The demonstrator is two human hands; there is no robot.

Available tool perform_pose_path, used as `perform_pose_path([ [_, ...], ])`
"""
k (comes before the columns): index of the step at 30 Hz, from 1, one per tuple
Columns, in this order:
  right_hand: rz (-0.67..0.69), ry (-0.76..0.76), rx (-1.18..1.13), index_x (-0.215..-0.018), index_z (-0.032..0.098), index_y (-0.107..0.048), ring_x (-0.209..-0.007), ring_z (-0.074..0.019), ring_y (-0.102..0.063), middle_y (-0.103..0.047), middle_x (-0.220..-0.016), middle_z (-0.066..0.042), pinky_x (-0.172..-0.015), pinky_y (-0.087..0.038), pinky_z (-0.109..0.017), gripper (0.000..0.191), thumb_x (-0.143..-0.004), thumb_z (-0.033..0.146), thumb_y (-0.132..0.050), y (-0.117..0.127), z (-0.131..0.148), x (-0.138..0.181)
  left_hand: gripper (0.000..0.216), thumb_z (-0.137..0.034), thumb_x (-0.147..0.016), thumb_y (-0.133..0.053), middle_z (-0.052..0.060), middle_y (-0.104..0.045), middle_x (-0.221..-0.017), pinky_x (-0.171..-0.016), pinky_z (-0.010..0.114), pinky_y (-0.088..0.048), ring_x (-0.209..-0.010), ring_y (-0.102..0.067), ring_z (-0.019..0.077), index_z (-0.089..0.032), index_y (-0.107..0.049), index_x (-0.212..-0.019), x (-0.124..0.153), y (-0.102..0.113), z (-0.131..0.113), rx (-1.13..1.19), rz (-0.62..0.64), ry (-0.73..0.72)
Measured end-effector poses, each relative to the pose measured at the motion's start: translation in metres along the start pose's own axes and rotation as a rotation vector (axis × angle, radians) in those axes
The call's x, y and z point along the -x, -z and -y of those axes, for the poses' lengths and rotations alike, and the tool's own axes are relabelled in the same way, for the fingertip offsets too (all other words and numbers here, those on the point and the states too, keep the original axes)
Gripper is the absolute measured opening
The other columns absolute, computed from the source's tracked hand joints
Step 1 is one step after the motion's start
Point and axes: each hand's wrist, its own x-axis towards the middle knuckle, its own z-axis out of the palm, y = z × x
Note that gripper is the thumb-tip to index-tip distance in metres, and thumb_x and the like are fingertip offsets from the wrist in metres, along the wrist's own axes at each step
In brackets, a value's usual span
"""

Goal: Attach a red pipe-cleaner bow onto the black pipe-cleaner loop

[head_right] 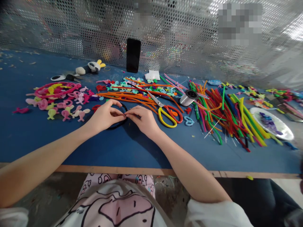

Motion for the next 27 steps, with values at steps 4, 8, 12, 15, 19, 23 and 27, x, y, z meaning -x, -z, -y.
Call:
perform_pose_path([
  [4,0.012,-0.011,-0.011,-0.095,0.025,-0.078,-0.086,-0.0184,-0.068,-0.074,-0.096,-0.005,-0.077,-0.055,-0.033,0.014,-0.092,0.025,-0.065,-0.0018,-0.0005,-0.0003,0.040,-0.030,-0.076,-0.075,0.001,-0.075,-0.083,-0.075,0.032,-0.052,-0.080,-0.074,0.0203,-0.023,-0.048,-0.105,0.0010,-0.0014,-0.0001,-0.077,-0.002,-0.065],
  [8,0.013,-0.043,-0.019,-0.093,0.024,-0.079,-0.084,-0.0183,-0.068,-0.075,-0.093,-0.004,-0.076,-0.055,-0.033,0.013,-0.090,0.024,-0.066,-0.0038,0.0009,-0.0017,0.039,-0.029,-0.076,-0.074,0.000,-0.075,-0.083,-0.073,0.031,-0.051,-0.078,-0.073,0.0197,-0.023,-0.047,-0.104,0.0007,-0.0028,-0.0008,-0.107,0.001,-0.089],
  [12,-0.032,-0.119,0.002,-0.094,0.024,-0.079,-0.082,-0.0187,-0.070,-0.078,-0.092,-0.004,-0.074,-0.054,-0.032,0.014,-0.090,0.023,-0.065,-0.0044,0.0035,-0.0021,0.038,-0.028,-0.074,-0.075,0.001,-0.075,-0.082,-0.073,0.032,-0.052,-0.077,-0.072,0.0191,-0.022,-0.047,-0.099,-0.0006,-0.0033,-0.0007,-0.022,0.004,-0.046],
  [15,-0.063,-0.144,0.040,-0.093,0.022,-0.079,-0.075,-0.0174,-0.068,-0.078,-0.090,-0.004,-0.067,-0.053,-0.030,0.014,-0.088,0.023,-0.066,-0.0031,0.0051,-0.0012,0.038,-0.027,-0.072,-0.075,0.002,-0.076,-0.083,-0.077,0.033,-0.053,-0.080,-0.072,0.0195,-0.022,-0.048,-0.098,-0.0020,-0.0027,0.0012,0.072,-0.001,0.021],
  [19,-0.038,-0.094,0.066,-0.092,0.022,-0.078,-0.072,-0.0163,-0.066,-0.077,-0.088,-0.004,-0.067,-0.051,-0.030,0.013,-0.086,0.023,-0.067,-0.0024,0.0041,0.0004,0.038,-0.026,-0.071,-0.077,0.002,-0.076,-0.084,-0.078,0.034,-0.053,-0.080,-0.072,0.0197,-0.022,-0.049,-0.098,-0.0039,-0.0014,0.0049,0.124,-0.002,0.081],
  [23,-0.012,-0.049,0.089,-0.089,0.021,-0.076,-0.073,-0.0158,-0.064,-0.075,-0.085,-0.003,-0.067,-0.049,-0.029,0.010,-0.086,0.022,-0.066,-0.0035,0.0022,0.0013,0.040,-0.025,-0.069,-0.079,0.002,-0.076,-0.083,-0.078,0.035,-0.053,-0.081,-0.072,0.0199,-0.022,-0.051,-0.097,-0.0050,-0.0011,0.0070,0.144,0.010,0.116],
  [27,0.005,-0.059,0.120,-0.085,0.018,-0.073,-0.071,-0.0151,-0.062,-0.073,-0.082,-0.004,-0.067,-0.048,-0.029,0.010,-0.086,0.020,-0.064,-0.0057,0.0045,0.0014,0.042,-0.022,-0.067,-0.081,0.003,-0.076,-0.082,-0.077,0.033,-0.053,-0.081,-0.071,0.0192,-0.021,-0.052,-0.097,-0.0053,-0.0010,0.0045,0.206,0.005,0.170],
])
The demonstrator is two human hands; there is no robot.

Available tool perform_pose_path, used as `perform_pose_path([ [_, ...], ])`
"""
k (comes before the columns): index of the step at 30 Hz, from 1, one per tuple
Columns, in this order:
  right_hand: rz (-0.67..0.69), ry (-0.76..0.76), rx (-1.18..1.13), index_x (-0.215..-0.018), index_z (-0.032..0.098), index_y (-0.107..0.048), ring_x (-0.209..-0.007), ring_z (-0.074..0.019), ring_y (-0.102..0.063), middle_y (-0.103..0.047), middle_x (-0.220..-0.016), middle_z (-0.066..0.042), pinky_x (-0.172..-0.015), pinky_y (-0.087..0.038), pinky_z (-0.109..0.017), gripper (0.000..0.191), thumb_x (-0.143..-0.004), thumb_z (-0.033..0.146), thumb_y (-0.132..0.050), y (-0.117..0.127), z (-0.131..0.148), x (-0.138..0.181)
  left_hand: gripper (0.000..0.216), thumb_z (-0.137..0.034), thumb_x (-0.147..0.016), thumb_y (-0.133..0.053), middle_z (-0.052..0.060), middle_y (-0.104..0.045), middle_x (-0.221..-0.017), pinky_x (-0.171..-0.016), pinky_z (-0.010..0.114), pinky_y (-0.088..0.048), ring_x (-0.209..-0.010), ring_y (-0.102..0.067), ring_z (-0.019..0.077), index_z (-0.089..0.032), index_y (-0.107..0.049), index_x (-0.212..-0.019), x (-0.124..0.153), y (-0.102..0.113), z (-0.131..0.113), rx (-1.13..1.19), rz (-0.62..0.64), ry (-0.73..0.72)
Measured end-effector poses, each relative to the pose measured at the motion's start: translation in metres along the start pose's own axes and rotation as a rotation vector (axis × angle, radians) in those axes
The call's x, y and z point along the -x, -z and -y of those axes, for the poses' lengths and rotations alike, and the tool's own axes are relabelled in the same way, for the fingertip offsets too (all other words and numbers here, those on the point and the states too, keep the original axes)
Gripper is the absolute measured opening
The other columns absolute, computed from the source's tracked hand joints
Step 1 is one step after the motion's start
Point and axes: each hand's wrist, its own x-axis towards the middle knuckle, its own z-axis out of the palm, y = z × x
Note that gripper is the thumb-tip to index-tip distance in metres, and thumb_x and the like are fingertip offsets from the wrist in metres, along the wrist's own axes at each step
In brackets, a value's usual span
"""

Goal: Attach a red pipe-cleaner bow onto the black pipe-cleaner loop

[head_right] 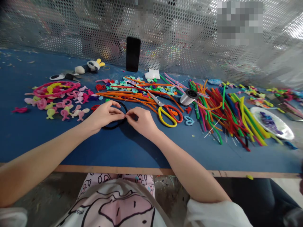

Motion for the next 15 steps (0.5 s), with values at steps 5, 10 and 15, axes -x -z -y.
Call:
perform_pose_path([
  [5,-0.008,-0.093,-0.060,-0.082,0.018,-0.074,-0.067,-0.0138,-0.062,-0.073,-0.075,-0.002,-0.065,-0.047,-0.027,0.010,-0.084,0.020,-0.064,-0.0037,0.0042,0.0009,0.044,-0.020,-0.065,-0.083,0.002,-0.075,-0.080,-0.065,0.027,-0.049,-0.071,-0.067,0.0152,-0.020,-0.052,-0.097,0.0019,0.0004,-0.0077,0.047,-0.009,0.104],
  [10,-0.018,-0.190,-0.137,-0.083,0.018,-0.077,-0.065,-0.0132,-0.061,-0.075,-0.076,-0.003,-0.062,-0.047,-0.026,0.011,-0.083,0.023,-0.068,-0.0034,0.0068,0.0020,0.050,-0.024,-0.061,-0.087,0.002,-0.073,-0.076,-0.059,0.025,-0.046,-0.074,-0.068,0.0166,-0.020,-0.052,-0.096,0.0026,0.0021,-0.0101,0.075,-0.019,0.125],
  [15,-0.025,-0.128,-0.156,-0.086,0.019,-0.080,-0.066,-0.0132,-0.061,-0.077,-0.081,-0.003,-0.061,-0.047,-0.027,0.011,-0.083,0.022,-0.069,-0.0002,0.0075,0.0012,0.054,-0.027,-0.060,-0.088,0.003,-0.073,-0.076,-0.056,0.024,-0.043,-0.078,-0.071,0.0189,-0.019,-0.053,-0.100,0.0015,0.0046,-0.0082,0.110,-0.015,0.138],
])
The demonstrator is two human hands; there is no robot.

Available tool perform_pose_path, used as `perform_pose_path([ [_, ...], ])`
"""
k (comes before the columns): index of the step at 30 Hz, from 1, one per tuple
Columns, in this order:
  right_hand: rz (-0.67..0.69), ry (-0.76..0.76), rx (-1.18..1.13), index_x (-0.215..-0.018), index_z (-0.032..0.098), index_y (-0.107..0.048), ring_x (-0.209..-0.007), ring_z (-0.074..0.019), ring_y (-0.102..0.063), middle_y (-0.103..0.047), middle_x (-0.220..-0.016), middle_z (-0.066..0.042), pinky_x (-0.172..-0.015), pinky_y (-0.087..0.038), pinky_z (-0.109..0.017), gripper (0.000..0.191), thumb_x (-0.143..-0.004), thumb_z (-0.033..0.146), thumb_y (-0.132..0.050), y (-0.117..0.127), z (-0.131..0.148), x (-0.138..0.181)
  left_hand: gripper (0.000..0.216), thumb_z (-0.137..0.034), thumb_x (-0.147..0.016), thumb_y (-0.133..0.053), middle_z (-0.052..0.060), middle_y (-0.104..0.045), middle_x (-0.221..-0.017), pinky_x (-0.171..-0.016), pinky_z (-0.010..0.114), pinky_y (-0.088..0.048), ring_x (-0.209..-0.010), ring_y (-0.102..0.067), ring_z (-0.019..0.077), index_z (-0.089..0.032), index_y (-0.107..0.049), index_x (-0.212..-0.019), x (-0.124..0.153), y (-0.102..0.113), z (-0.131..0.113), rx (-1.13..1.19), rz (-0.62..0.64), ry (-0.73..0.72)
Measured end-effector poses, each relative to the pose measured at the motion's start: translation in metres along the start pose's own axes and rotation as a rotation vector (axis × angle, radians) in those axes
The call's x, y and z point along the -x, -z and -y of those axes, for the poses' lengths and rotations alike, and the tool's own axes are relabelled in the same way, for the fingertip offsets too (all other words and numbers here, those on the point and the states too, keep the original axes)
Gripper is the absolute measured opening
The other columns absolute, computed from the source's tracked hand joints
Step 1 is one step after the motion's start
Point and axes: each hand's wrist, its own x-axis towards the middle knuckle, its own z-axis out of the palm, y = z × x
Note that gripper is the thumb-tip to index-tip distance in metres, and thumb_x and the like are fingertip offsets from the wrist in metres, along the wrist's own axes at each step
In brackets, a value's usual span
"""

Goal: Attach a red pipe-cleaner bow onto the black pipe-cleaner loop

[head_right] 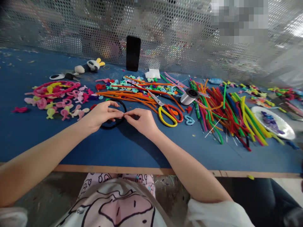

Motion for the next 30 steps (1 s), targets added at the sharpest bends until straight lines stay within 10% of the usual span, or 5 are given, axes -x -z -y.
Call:
perform_pose_path([
  [30,-0.055,0.229,0.060,-0.084,0.021,-0.075,-0.076,-0.0152,-0.065,-0.073,-0.084,-0.003,-0.069,-0.051,-0.029,0.006,-0.087,0.017,-0.071,0.003,-0.009,-0.002,0.045,-0.024,-0.075,-0.078,0.009,-0.078,-0.094,-0.059,0.021,-0.047,-0.088,-0.074,0.0185,-0.019,-0.057,-0.115,0.006,0.003,-0.014,0.103,0.094,0.154],
])
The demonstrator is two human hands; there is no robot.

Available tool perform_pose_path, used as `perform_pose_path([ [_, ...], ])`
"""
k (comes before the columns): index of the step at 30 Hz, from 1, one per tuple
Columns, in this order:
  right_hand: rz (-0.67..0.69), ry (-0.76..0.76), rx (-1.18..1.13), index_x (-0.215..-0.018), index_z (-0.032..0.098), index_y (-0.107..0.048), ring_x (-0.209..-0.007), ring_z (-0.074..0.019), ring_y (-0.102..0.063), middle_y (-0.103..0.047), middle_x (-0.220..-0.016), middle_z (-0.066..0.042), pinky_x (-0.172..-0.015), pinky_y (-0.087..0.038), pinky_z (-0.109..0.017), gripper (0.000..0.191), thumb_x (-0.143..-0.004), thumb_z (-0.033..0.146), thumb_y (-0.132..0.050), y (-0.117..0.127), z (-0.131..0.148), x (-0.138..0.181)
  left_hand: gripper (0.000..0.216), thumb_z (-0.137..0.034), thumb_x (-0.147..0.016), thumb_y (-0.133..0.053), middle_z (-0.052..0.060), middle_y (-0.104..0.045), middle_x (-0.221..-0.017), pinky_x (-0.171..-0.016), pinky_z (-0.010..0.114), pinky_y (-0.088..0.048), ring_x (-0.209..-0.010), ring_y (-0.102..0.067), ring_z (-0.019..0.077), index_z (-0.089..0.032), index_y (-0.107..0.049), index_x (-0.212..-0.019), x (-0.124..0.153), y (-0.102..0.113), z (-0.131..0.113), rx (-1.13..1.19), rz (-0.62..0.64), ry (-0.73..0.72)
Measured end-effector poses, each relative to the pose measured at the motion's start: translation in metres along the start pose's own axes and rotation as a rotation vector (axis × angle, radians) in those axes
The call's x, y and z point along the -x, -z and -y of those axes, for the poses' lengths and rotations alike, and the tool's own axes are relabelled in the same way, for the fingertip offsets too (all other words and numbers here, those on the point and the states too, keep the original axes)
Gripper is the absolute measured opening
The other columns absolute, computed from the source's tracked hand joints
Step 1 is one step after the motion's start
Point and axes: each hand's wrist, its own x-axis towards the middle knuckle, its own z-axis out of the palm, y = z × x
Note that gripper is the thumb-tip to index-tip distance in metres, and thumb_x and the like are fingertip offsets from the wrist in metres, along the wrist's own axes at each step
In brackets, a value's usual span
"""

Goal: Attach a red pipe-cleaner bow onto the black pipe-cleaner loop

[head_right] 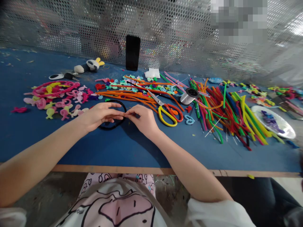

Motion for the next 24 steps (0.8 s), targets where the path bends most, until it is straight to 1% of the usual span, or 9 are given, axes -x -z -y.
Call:
perform_pose_path([
  [1,-0.012,0.020,0.016,-0.085,0.020,-0.074,-0.078,-0.0153,-0.065,-0.072,-0.085,-0.004,-0.070,-0.052,-0.029,0.006,-0.087,0.017,-0.070,0.0002,0.0008,0.0000,0.043,-0.025,-0.075,-0.077,0.009,-0.078,-0.096,-0.060,0.021,-0.048,-0.089,-0.074,0.0182,-0.019,-0.058,-0.113,0.0001,0.0002,0.0005,-0.003,0.003,-0.022],
  [3,-0.033,0.064,0.044,-0.085,0.020,-0.073,-0.080,-0.0157,-0.066,-0.071,-0.086,-0.004,-0.073,-0.053,-0.030,0.006,-0.088,0.016,-0.069,0.0011,0.0026,0.0004,0.036,-0.025,-0.075,-0.077,0.008,-0.077,-0.098,-0.063,0.021,-0.049,-0.090,-0.072,0.0175,-0.018,-0.063,-0.107,0.0006,0.0003,0.0019,-0.051,0.020,-0.115],
  [6,-0.071,0.102,0.070,-0.085,0.021,-0.073,-0.083,-0.0167,-0.067,-0.072,-0.088,-0.004,-0.076,-0.054,-0.031,0.010,-0.090,0.016,-0.066,0.0038,0.0061,0.0012,0.025,-0.029,-0.077,-0.075,0.007,-0.075,-0.090,-0.063,0.024,-0.049,-0.083,-0.069,0.0172,-0.017,-0.071,-0.098,0.0018,-0.0004,0.0041,-0.186,0.036,-0.272],
  [8,-0.106,0.108,0.076,-0.085,0.023,-0.074,-0.083,-0.0173,-0.067,-0.072,-0.088,-0.004,-0.076,-0.054,-0.032,0.013,-0.091,0.017,-0.065,0.0060,0.0082,0.0019,0.024,-0.034,-0.079,-0.073,0.005,-0.073,-0.082,-0.064,0.026,-0.050,-0.075,-0.067,0.0166,-0.017,-0.074,-0.096,0.0024,-0.0010,0.0049,-0.275,0.026,-0.347],
  [10,-0.142,0.115,0.069,-0.085,0.024,-0.075,-0.083,-0.0180,-0.068,-0.073,-0.088,-0.004,-0.077,-0.055,-0.033,0.013,-0.091,0.018,-0.065,0.0076,0.0093,0.0026,0.024,-0.038,-0.080,-0.072,0.004,-0.073,-0.080,-0.066,0.028,-0.052,-0.070,-0.066,0.0159,-0.018,-0.075,-0.093,0.0026,-0.0016,0.0052,-0.333,0.020,-0.409],
  [13,-0.175,0.124,0.038,-0.086,0.026,-0.077,-0.082,-0.0188,-0.068,-0.073,-0.088,-0.004,-0.078,-0.056,-0.035,0.013,-0.090,0.020,-0.066,0.0085,0.0090,0.0039,0.024,-0.041,-0.080,-0.071,0.004,-0.073,-0.079,-0.067,0.028,-0.052,-0.068,-0.065,0.0160,-0.019,-0.076,-0.090,0.0027,-0.0028,0.0054,-0.375,0.022,-0.459],
  [18,-0.188,0.144,0.006,-0.086,0.028,-0.079,-0.080,-0.0184,-0.068,-0.073,-0.089,-0.003,-0.077,-0.057,-0.036,0.014,-0.090,0.021,-0.068,0.0086,0.0067,0.0067,0.022,-0.037,-0.080,-0.072,0.004,-0.074,-0.080,-0.066,0.026,-0.051,-0.070,-0.066,0.0159,-0.019,-0.077,-0.092,0.0045,-0.0046,0.0052,-0.410,0.006,-0.524],
  [24,-0.194,0.204,-0.049,-0.089,0.030,-0.080,-0.078,-0.0175,-0.068,-0.073,-0.089,-0.002,-0.074,-0.057,-0.035,0.014,-0.088,0.019,-0.071,0.0088,0.0054,0.0083,0.024,-0.042,-0.081,-0.072,0.003,-0.075,-0.085,-0.062,0.025,-0.047,-0.066,-0.063,0.0141,-0.022,-0.079,-0.092,0.0066,-0.0013,0.0037,-0.454,0.035,-0.596],
])
